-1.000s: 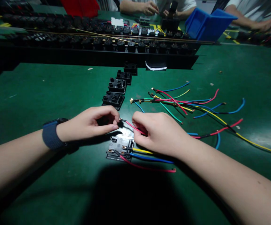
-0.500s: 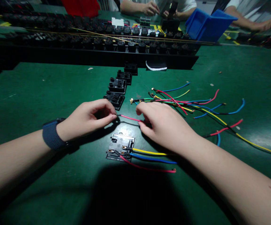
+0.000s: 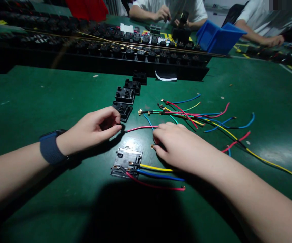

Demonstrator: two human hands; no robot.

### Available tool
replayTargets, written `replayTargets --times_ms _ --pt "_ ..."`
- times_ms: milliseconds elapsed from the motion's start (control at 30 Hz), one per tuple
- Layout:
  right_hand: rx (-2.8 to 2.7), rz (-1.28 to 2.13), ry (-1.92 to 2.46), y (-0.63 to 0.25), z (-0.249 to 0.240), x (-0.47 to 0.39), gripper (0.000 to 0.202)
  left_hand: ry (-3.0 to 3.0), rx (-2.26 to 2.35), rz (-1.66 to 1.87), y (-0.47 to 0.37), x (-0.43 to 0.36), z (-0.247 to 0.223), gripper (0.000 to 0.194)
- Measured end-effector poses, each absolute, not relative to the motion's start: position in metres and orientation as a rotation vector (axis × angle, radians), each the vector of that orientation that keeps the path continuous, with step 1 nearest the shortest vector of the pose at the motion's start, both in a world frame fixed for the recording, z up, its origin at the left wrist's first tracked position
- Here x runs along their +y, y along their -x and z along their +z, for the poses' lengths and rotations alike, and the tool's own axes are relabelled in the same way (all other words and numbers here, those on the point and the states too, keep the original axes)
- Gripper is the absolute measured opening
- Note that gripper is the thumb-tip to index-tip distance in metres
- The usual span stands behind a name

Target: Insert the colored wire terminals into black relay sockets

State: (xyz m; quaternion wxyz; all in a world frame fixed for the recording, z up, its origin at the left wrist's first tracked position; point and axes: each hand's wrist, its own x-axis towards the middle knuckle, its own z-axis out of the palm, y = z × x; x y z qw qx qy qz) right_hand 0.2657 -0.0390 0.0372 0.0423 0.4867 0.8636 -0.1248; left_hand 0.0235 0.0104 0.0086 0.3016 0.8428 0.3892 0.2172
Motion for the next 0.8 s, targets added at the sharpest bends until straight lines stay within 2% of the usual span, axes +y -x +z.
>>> replayTargets --times_ms 167,500,800 --pt "2.899 -0.105 -1.58 -0.256 0.039 -0.043 0.014 -2.277 1.042 0.649 -0.022 0.01 0.008 0.015" --pt "3.261 -0.169 -1.459 -0.244 0.029 -0.055 0.008 -2.399 0.6 0.717 -0.024 0.002 0.009 0.019" --pt "3.31 -0.423 -1.463 -0.238 0.026 -0.056 0.005 -2.371 0.53 0.745 -0.026 0.001 0.01 0.009"
